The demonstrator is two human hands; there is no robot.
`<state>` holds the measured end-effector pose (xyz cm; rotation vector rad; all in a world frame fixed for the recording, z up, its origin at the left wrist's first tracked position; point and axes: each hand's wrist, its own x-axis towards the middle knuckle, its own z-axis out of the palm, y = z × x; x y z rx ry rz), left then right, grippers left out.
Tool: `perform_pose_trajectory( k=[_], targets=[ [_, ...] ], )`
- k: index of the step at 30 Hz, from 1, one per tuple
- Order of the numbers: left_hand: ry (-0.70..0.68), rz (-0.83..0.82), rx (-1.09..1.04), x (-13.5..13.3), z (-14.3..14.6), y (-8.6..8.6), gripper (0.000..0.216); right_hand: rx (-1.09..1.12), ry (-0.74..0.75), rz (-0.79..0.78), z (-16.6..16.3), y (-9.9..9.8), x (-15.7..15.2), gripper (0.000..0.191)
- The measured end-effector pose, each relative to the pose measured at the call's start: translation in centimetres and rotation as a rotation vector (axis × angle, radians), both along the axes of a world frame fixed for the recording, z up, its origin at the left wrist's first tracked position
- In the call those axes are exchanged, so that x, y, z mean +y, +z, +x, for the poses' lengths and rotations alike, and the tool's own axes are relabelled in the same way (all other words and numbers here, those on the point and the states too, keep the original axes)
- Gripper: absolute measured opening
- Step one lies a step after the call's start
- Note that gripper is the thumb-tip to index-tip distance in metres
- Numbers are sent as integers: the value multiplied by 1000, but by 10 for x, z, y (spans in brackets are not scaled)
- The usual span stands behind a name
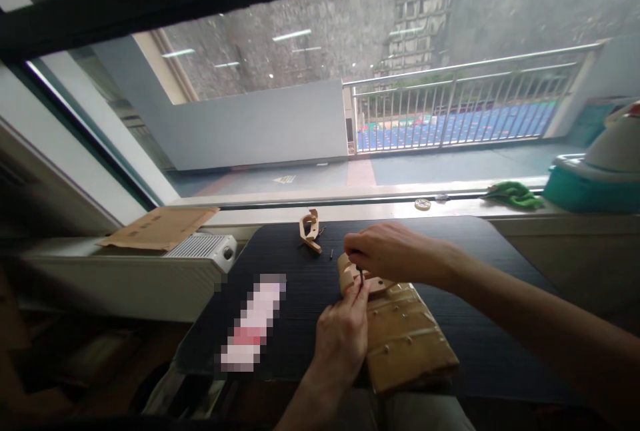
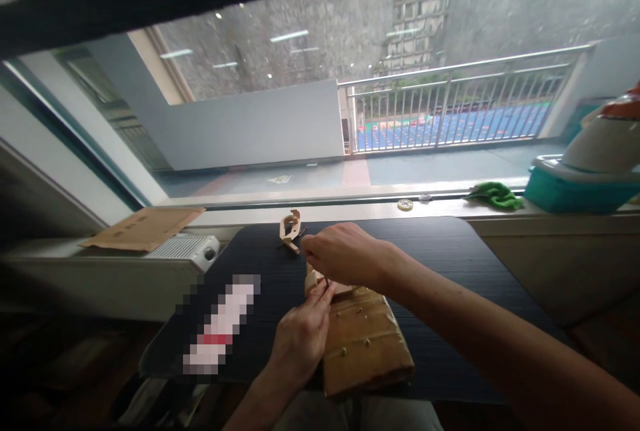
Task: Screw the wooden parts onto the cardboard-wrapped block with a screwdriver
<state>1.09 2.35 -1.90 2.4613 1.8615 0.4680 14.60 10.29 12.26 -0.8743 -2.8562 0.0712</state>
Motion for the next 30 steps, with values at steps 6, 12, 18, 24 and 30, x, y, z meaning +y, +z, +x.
perform_pose_trajectory(
  k=[6, 12, 18, 24, 30],
  targets=[
    [-44, 26, -24, 31, -8, 13, 49, 106, -131, 41, -6, -18, 28, 20],
    [-13, 52, -42, 32, -5, 11, 44, 262, -130, -1, -5, -40, 38, 32],
    [42, 66, -65, 32, -1, 8, 46, 360, -87, -50, -2, -47, 46, 33],
    [74, 33, -81, 32, 2, 5, 50, 488, 51, -174, 3, -39, 47, 36],
    [84, -12, -57, 32, 3, 6, 52, 509, 15, -248, 6, -42, 44, 35]
  ],
)
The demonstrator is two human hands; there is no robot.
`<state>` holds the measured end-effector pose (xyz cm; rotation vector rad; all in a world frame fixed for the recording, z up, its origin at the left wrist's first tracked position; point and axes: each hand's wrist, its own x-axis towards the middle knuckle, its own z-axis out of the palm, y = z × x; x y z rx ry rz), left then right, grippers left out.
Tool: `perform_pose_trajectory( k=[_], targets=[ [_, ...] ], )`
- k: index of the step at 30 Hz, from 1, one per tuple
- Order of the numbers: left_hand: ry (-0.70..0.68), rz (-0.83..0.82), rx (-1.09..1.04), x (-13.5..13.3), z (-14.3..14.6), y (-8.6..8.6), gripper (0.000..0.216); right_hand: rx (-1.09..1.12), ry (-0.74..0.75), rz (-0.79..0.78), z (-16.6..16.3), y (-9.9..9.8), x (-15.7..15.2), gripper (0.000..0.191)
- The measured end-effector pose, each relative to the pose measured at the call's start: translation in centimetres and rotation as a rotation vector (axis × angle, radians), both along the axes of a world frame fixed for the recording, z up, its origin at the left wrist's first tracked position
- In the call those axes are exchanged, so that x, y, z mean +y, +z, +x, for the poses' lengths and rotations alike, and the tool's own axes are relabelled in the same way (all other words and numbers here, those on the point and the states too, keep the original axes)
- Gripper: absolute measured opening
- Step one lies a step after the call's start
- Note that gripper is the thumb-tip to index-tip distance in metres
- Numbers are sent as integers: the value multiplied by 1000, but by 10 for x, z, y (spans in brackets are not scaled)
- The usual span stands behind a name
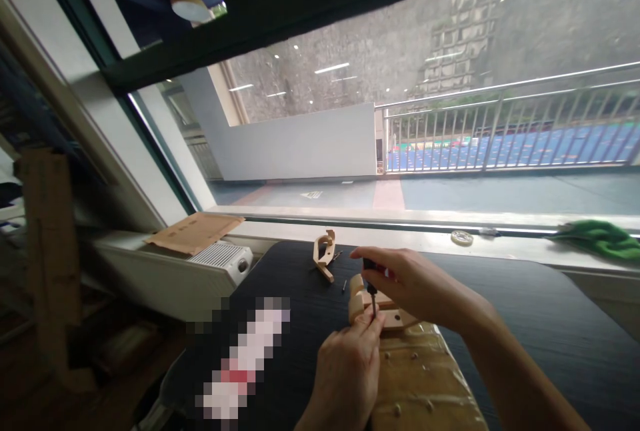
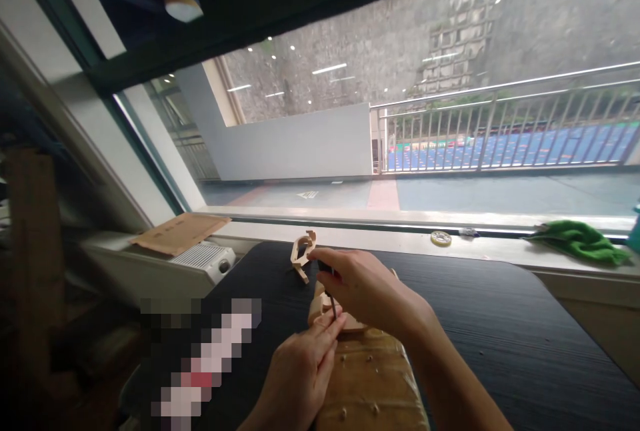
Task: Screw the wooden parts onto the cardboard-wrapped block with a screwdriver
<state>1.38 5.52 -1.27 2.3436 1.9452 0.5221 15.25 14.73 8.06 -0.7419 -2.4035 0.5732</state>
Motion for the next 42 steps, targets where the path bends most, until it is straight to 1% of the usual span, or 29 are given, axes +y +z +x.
perform_pose_trajectory(
  k=[5, 10, 12, 15, 18, 21, 24, 28, 30, 34, 39, 42],
  targets=[
    [-7, 5, 2, 2, -1, -2, 53, 41, 11, 31, -3, -3, 3, 28],
    [-12, 12, 11, 0, -2, -3, 52, 91, 32, 81, -5, -6, 3, 36],
    [-10, 17, 12, 0, -2, -2, 51, 104, 49, 78, -4, -6, 1, 39],
    [-9, 25, -1, -1, -1, -2, 51, 112, 72, 57, -1, -5, -2, 37],
    [-9, 30, -21, -1, -1, -2, 51, 106, 55, 56, 2, -6, 0, 34],
    [-9, 27, -15, -1, 0, -2, 51, 128, 15, 88, 3, -8, 4, 32],
    [-5, 35, -2, -1, 1, -1, 51, 156, -3, 110, 1, -10, 7, 33],
    [-5, 46, 2, -1, 0, -1, 51, 172, 60, 114, 2, -8, 6, 39],
    [-11, 44, 2, -1, 0, 0, 50, 173, 82, 105, 3, -7, 5, 39],
    [-10, 45, -13, -1, 0, 0, 50, 175, 47, 87, 5, -9, 8, 35],
    [-11, 56, -15, -2, 0, -2, 49, 164, -24, 123, 5, -10, 13, 30],
    [-21, 56, -19, -2, -1, -3, 49, 155, -5, 141, 5, -7, 10, 30]
  ],
)
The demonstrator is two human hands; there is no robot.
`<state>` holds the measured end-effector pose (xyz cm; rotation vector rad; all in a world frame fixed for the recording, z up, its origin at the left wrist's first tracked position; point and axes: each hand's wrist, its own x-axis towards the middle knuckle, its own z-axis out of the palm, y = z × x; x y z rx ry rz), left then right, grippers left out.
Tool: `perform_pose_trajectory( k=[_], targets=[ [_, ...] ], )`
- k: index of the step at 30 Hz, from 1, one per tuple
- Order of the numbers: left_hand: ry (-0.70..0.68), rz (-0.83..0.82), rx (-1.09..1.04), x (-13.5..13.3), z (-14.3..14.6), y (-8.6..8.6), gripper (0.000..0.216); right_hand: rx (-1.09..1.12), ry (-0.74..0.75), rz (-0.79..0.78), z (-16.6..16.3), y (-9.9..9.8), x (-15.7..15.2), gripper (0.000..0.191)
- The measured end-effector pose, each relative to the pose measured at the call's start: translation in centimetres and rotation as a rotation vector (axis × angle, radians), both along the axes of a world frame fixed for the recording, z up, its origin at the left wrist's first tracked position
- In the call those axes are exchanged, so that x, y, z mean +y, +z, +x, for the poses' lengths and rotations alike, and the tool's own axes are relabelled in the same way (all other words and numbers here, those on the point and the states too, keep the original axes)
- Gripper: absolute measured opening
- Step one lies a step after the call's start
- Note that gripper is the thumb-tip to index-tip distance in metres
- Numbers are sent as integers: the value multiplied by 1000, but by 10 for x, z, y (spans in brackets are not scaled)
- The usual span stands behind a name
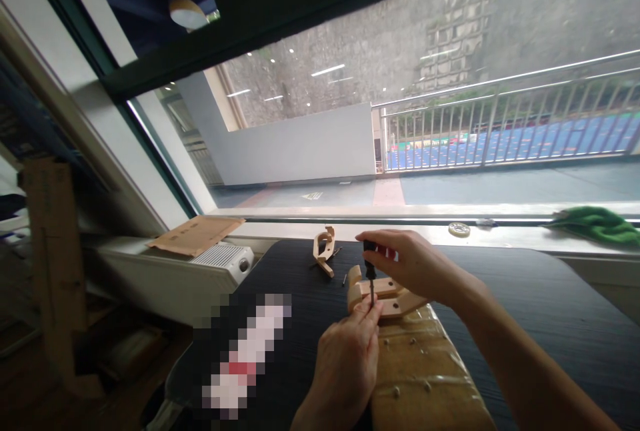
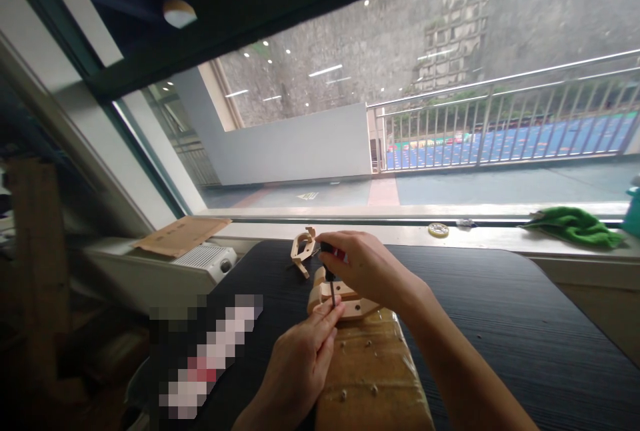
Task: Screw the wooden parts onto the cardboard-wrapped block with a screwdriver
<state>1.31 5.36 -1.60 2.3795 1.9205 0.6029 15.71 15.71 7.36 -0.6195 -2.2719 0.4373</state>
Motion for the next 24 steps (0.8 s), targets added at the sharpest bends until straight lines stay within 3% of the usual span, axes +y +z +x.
perform_pose_trajectory(
  k=[7, 19, 24],
  targets=[
    [-11, 44, -25, 2, -1, -2, 49, 32, 75, 9, 0, 3, -5, 27],
    [6, 3, 7, 0, 0, 1, 49, 33, -13, -2, 1, 1, 0, 18],
    [7, -13, 19, 2, 0, 2, 50, 13, 74, -26, 2, 4, -7, 21]
  ],
)
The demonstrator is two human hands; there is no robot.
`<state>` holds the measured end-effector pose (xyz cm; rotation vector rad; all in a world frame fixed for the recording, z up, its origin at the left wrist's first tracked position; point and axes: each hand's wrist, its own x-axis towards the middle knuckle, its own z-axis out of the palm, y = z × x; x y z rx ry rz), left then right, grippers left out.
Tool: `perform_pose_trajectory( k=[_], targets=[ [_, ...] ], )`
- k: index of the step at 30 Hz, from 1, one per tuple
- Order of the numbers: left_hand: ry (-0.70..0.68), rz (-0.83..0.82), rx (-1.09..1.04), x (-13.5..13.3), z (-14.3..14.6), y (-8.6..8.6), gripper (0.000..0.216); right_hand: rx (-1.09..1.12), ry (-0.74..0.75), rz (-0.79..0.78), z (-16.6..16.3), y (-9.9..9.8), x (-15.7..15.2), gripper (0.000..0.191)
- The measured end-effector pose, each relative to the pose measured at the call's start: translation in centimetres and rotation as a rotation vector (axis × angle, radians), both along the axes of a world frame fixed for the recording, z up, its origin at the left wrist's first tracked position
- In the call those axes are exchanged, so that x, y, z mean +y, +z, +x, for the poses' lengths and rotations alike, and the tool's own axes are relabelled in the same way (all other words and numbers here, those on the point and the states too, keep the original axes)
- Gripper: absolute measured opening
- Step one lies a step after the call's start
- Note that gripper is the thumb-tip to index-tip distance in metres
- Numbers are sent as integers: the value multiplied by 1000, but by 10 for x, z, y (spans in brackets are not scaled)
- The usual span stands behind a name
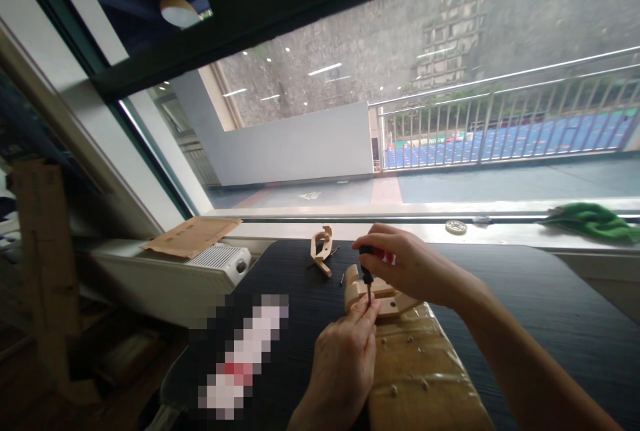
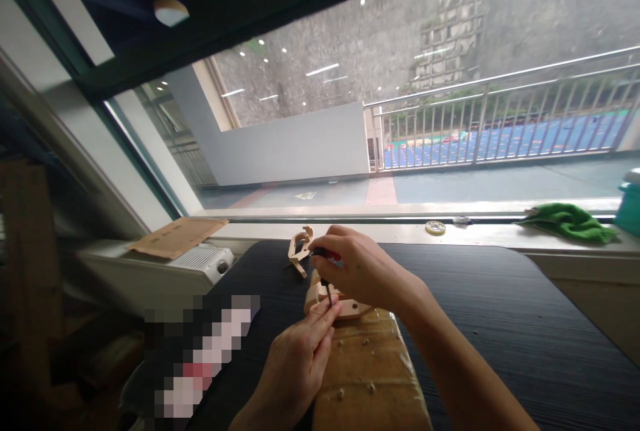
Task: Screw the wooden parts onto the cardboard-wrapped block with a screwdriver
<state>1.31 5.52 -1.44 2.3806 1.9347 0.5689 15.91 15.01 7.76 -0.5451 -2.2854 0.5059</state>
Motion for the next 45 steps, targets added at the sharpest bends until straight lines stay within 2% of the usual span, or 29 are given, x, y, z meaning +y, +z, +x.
perform_pose_trajectory(
  k=[3, 11, 15, 21, 30, 38, 45],
  targets=[
    [5, -5, -1, -1, 0, 0, 49, 19, 25, -16, -1, -2, 2, 19],
    [2, -11, -1, 0, 1, 1, 50, 8, -128, -30, -6, -9, 11, 23],
    [3, -11, 13, -1, 1, 2, 50, 29, -100, -40, -8, -7, 6, 16],
    [1, -3, 16, -2, 1, 2, 48, 67, 11, -60, -5, -7, 7, 17],
    [-15, 19, -2, -1, 1, 2, 49, 56, -124, -34, -8, -10, 9, 17],
    [-3, 10, -3, -2, 1, 2, 48, 13, -22, -85, -1, -9, 10, 19],
    [-7, 3, -3, -1, 1, 2, 48, -7, -132, -70, -6, -10, 11, 22]
  ],
)
